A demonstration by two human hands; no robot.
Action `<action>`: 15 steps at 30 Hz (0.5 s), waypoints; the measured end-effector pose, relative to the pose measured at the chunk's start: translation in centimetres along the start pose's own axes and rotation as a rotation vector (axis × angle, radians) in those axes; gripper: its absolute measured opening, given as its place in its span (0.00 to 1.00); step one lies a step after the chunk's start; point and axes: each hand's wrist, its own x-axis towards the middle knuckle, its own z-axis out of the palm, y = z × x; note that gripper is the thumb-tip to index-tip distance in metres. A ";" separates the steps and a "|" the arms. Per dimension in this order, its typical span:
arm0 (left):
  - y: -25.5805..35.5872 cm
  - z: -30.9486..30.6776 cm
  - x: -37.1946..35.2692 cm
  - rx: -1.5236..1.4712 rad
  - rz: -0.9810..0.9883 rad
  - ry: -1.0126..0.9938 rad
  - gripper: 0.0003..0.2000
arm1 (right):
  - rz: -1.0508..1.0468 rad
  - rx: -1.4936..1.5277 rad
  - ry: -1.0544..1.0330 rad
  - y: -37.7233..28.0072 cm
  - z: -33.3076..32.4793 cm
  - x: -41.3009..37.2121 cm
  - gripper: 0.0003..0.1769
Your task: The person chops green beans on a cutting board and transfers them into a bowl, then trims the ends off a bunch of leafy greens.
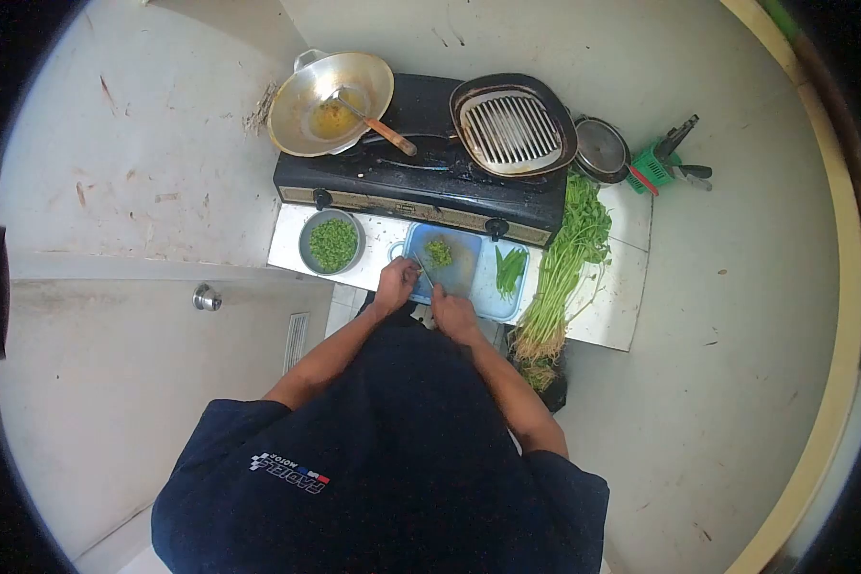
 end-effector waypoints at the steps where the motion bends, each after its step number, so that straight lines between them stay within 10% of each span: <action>1: -0.3 0.2 0.0 -0.013 -0.001 0.004 0.07 | -0.012 -0.007 -0.003 0.1 0.0 -0.3 0.14; 15: -0.1 0.1 -0.9 -0.002 -0.027 0.016 0.06 | 0.042 0.040 0.022 0.7 -0.5 -1.4 0.17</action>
